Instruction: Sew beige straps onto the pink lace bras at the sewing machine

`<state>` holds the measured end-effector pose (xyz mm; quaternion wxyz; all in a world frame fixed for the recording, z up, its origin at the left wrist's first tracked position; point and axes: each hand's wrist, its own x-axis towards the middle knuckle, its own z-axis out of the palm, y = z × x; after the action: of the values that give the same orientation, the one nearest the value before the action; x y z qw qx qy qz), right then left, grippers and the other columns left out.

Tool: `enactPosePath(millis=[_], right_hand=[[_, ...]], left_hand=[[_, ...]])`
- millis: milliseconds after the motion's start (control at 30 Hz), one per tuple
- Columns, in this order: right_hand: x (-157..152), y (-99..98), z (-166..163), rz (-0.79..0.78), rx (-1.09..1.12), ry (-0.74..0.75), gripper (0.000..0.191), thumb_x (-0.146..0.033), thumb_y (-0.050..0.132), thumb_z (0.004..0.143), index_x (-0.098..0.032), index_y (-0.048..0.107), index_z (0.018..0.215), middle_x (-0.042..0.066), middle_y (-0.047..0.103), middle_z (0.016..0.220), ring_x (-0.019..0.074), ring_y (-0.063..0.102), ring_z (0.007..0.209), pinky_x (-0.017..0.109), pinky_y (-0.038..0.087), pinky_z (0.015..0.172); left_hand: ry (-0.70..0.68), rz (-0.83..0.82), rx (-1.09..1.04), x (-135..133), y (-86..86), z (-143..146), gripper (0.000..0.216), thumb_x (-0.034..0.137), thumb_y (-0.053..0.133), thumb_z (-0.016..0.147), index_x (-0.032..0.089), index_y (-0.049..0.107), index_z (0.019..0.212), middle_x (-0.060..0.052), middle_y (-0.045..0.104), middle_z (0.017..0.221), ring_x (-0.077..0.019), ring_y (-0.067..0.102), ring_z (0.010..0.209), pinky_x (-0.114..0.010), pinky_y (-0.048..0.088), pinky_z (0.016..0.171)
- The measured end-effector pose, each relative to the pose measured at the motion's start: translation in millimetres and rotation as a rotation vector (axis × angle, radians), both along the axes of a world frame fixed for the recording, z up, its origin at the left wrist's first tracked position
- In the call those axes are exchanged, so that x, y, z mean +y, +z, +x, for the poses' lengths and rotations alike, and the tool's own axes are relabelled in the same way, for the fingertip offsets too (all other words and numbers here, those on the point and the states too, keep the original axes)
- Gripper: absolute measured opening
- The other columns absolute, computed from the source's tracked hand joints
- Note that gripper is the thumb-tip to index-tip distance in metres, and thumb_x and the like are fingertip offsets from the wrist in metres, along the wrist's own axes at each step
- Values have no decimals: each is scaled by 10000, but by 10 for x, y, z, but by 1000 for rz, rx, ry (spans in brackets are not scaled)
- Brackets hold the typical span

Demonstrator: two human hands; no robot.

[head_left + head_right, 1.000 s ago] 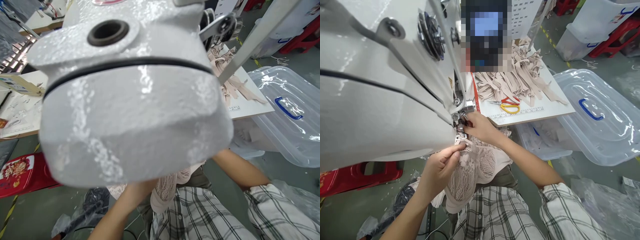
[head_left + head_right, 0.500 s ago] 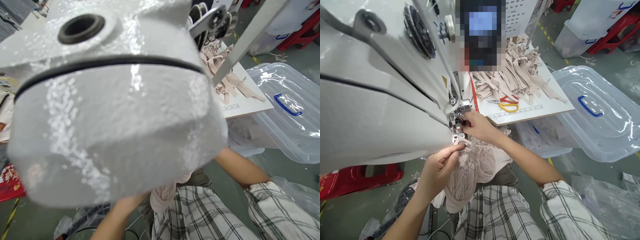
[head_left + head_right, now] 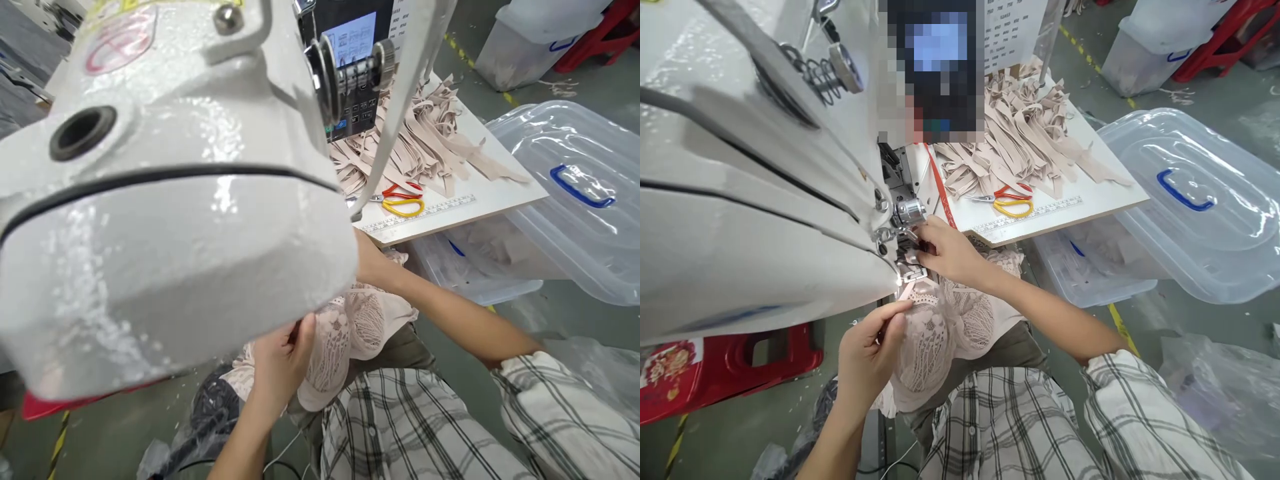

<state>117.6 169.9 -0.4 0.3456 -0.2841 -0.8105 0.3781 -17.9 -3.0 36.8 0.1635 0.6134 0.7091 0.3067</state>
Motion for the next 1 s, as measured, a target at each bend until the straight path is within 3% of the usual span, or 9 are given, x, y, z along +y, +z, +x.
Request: enactPosePath(millis=[200, 333, 467, 733, 833, 1000], right_hand=[[-10, -26, -24, -5, 40, 23, 75, -217, 623, 828, -195, 640, 899, 63, 636, 1000, 208, 612, 899, 340, 528, 810], [-17, 6, -8, 1, 23, 19, 73, -211, 631, 823, -188, 643, 891, 66, 633, 1016, 185, 601, 821, 326, 530, 761], [-22, 19, 12, 18, 16, 9, 72, -184, 631, 813, -174, 643, 883, 68, 626, 1021, 155, 578, 745, 299, 515, 702], [5, -16, 18, 25, 18, 15, 33, -187, 616, 817, -175, 621, 847, 65, 614, 1004, 173, 579, 803, 300, 498, 721], [-20, 16, 25, -3, 29, 24, 39, -154, 626, 797, -176, 622, 829, 45, 607, 961, 176, 583, 841, 291, 492, 755], [-10, 45, 54, -13, 36, 33, 115, -127, 665, 766, -183, 627, 858, 26, 601, 978, 159, 574, 874, 263, 487, 782]], left_hand=[[64, 28, 6, -15, -27, -10, 310, 311, 491, 938, 183, 766, 875, -24, 739, 699, -132, 602, 520, -224, 452, 514], [74, 58, -13, -21, -101, -14, 306, 310, 498, 944, 191, 778, 911, -26, 745, 719, -130, 617, 518, -214, 416, 464], [73, 81, 1, -20, -141, -6, 296, 309, 509, 942, 194, 781, 935, -39, 755, 756, -162, 690, 644, -209, 444, 492], [91, 93, 8, 12, -135, 2, 296, 324, 499, 935, 194, 764, 941, -61, 778, 863, -198, 731, 774, -227, 501, 550], [102, 86, -5, -19, -128, 9, 266, 365, 516, 920, 210, 732, 939, -54, 779, 876, -193, 722, 723, -245, 522, 579], [340, 94, -223, -16, -275, 159, 339, 551, 575, 851, 232, 608, 961, -9, 728, 693, -203, 704, 627, -258, 529, 570]])
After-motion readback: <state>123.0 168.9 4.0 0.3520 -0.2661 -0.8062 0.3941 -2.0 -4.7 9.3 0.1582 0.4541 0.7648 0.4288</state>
